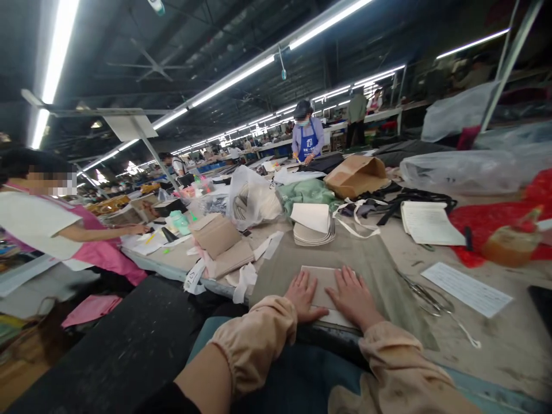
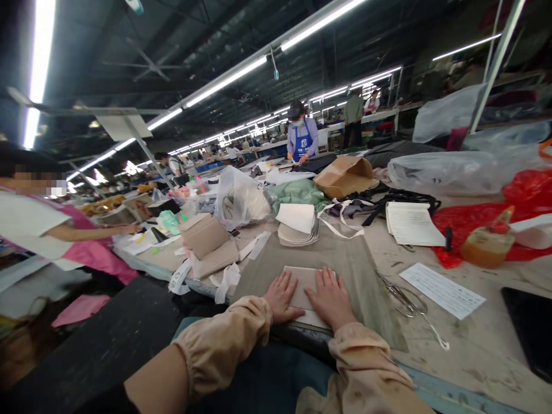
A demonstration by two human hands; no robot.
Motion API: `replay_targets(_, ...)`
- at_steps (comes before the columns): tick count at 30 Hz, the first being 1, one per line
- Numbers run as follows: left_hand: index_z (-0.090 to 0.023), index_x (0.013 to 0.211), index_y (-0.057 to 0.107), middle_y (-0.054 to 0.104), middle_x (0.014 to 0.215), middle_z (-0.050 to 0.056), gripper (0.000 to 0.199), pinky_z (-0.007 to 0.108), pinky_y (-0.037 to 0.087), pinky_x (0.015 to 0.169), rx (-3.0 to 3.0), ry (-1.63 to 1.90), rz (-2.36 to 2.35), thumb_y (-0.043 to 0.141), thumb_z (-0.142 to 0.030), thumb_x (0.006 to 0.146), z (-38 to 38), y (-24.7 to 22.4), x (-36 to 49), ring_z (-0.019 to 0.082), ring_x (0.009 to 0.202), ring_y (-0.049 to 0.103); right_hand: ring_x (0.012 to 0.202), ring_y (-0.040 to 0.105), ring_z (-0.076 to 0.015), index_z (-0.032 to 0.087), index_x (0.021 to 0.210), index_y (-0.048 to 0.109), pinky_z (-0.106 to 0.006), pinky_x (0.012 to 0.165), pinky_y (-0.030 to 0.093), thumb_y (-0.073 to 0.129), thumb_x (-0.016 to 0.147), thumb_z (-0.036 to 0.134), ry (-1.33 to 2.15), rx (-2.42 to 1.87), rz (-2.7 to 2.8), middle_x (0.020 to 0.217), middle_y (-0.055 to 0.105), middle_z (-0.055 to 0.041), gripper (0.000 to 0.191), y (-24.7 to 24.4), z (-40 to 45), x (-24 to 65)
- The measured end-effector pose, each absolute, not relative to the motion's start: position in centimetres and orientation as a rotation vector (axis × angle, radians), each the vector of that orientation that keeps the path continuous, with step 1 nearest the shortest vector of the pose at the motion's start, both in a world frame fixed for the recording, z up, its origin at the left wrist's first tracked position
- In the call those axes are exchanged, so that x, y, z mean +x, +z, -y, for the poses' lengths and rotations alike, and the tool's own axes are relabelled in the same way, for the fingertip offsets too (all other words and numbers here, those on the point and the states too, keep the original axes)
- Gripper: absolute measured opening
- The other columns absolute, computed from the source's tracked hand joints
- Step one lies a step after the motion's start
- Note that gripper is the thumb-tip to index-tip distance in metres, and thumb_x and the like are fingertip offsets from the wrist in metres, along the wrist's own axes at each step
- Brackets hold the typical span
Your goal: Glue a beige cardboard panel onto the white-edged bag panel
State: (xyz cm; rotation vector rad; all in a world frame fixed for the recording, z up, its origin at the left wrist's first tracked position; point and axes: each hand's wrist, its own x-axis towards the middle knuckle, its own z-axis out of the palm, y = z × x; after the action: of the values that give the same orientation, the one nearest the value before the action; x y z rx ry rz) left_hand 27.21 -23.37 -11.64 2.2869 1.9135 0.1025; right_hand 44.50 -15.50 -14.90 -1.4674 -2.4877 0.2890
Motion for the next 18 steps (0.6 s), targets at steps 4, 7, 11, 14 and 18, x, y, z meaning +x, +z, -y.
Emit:
replay_targets(4, -0.007, 0.143, 0.021, 0.01, 0.15, 0.026, 0.1, 0.052, 0.014, 0.11, 2.266, 0.049, -1.875, 0.037, -0.077, 0.073, 23.1, -11.3, 26.8, 0.037, 0.139, 0.006, 0.137, 0.021, -0.0294, 0.007, 0.14, 0.034, -0.048, 0.11, 0.015, 0.037, 0.088, 0.05, 0.216, -1.459, 2.485, 0.149, 0.025, -0.0162, 0.068, -15.2, 15.3, 44.3)
replay_targets(7, -0.007, 0.144, 0.02, 0.008, 0.15, 0.026, 0.102, 0.053, 0.012, 0.11, 2.296, 0.047, -1.82, 0.034, -0.078, 0.073, 22.8, -11.3, 26.3, 0.037, 0.139, 0.004, 0.137, 0.021, -0.0293, 0.007, 0.14, 0.036, -0.047, 0.11, 0.016, 0.039, 0.087, 0.05, 0.191, -1.466, 2.49, 0.148, 0.027, -0.0158, 0.068, -15.2, 15.1, 44.2)
replay_targets(11, -0.008, 0.143, 0.025, 0.013, 0.149, 0.026, 0.101, 0.056, 0.014, 0.108, 2.326, 0.037, -1.746, 0.034, -0.079, 0.072, 21.9, -11.3, 25.4, 0.04, 0.138, 0.008, 0.137, 0.019, -0.0288, 0.008, 0.141, 0.034, -0.047, 0.11, 0.015, 0.04, 0.086, 0.05, 0.205, -1.492, 2.5, 0.149, 0.025, -0.0152, 0.069, -15.1, 14.8, 43.9)
replay_targets(14, -0.01, 0.14, 0.034, 0.025, 0.146, 0.026, 0.093, 0.055, 0.02, 0.107, 2.379, 0.096, -1.736, 0.038, -0.075, 0.074, 21.0, -10.9, 24.6, 0.042, 0.134, 0.021, 0.139, 0.016, -0.0277, 0.009, 0.142, 0.032, -0.047, 0.111, 0.013, 0.039, 0.087, 0.052, 0.251, -1.488, 2.522, 0.15, 0.022, -0.014, 0.07, -14.9, 14.4, 43.6)
replay_targets(18, -0.02, 0.127, 0.053, 0.049, 0.127, 0.017, 0.063, 0.049, 0.035, 0.098, 2.446, 0.225, -1.754, 0.05, -0.06, 0.077, 19.4, -9.9, 23.8, 0.034, 0.114, 0.046, 0.14, 0.012, -0.0282, 0.008, 0.142, 0.031, -0.048, 0.113, 0.01, 0.045, 0.083, 0.055, 0.462, -1.459, 2.498, 0.151, 0.018, -0.0142, 0.076, -14.3, 14.0, 43.7)
